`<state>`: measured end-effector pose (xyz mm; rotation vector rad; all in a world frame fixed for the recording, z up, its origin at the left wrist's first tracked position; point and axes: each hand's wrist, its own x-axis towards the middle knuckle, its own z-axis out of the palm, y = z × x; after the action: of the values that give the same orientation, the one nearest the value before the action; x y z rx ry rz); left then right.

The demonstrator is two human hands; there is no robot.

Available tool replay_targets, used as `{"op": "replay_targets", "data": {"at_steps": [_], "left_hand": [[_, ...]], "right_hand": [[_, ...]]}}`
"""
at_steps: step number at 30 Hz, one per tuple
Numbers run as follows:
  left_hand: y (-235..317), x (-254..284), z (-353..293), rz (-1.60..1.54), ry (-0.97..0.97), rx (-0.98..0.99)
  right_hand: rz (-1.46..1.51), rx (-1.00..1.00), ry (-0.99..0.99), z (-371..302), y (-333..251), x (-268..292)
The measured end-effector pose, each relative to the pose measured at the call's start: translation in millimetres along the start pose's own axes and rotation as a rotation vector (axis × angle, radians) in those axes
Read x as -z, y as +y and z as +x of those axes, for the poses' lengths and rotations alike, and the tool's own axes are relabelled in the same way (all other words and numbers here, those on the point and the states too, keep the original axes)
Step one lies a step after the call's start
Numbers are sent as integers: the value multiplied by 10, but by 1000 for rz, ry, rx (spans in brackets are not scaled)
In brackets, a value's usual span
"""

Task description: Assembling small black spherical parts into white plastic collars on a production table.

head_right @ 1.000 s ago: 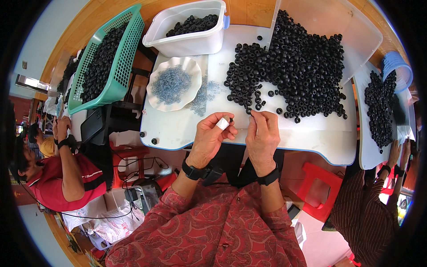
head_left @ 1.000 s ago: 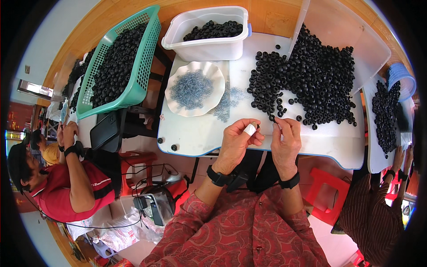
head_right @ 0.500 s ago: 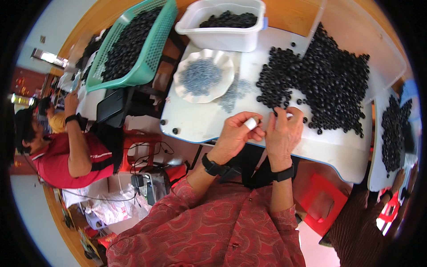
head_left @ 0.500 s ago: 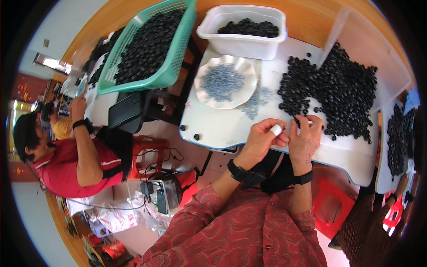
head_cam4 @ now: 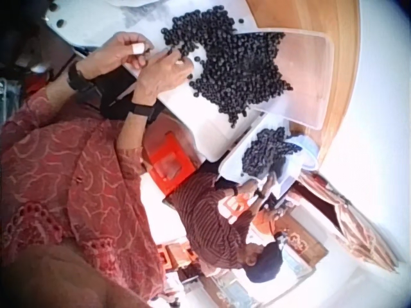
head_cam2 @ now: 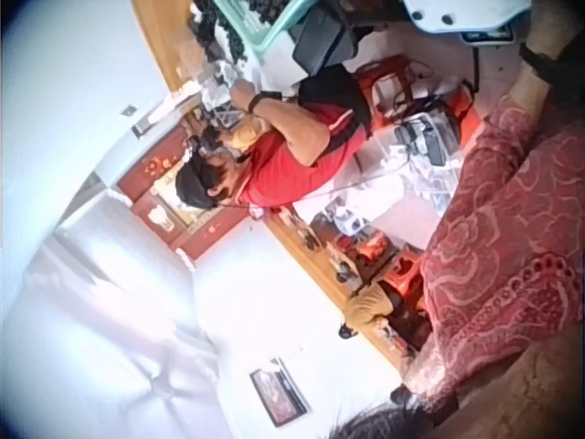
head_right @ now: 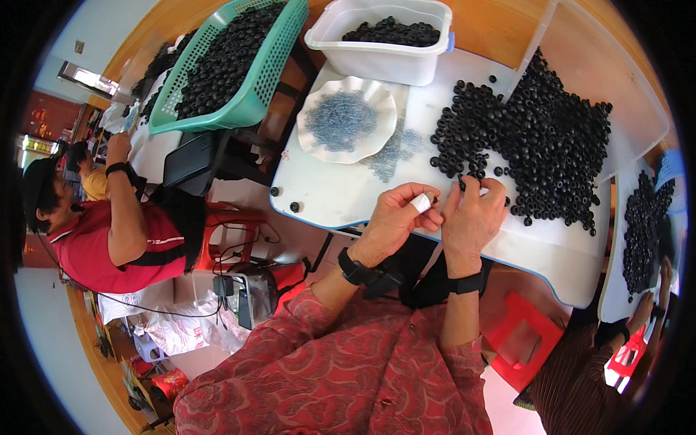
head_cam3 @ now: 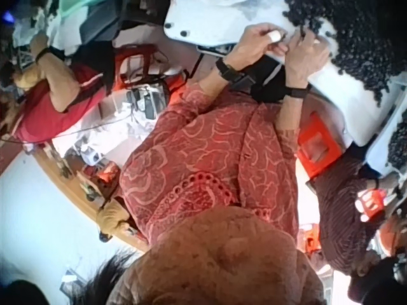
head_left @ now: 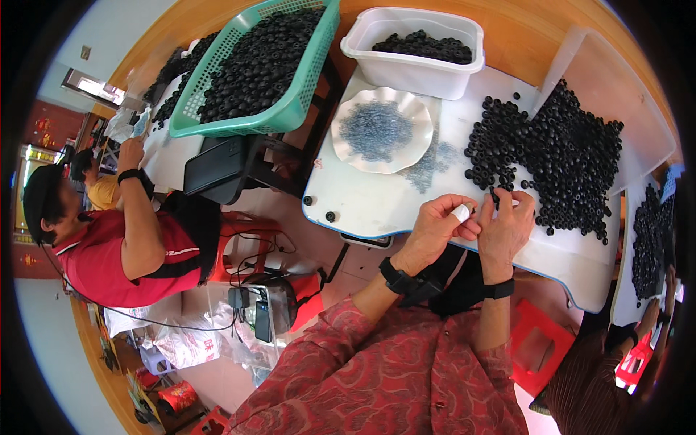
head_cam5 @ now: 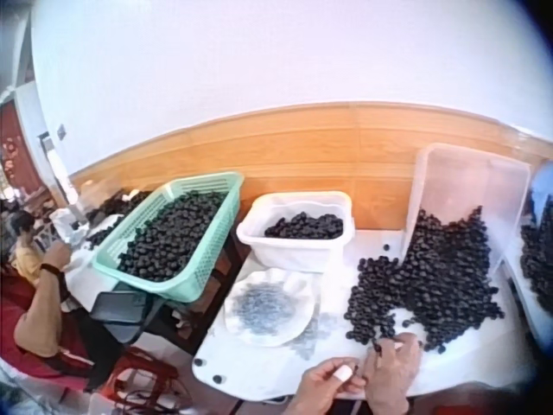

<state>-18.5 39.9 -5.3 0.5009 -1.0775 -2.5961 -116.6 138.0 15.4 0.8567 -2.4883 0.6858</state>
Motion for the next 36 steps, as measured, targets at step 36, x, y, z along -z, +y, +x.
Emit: {"op": "replay_targets", "data": {"at_steps": [36], "left_hand": [[18,68,2,-84,-23,-18]], "right_hand": [[213,40,65,-120,-72,18]]}}
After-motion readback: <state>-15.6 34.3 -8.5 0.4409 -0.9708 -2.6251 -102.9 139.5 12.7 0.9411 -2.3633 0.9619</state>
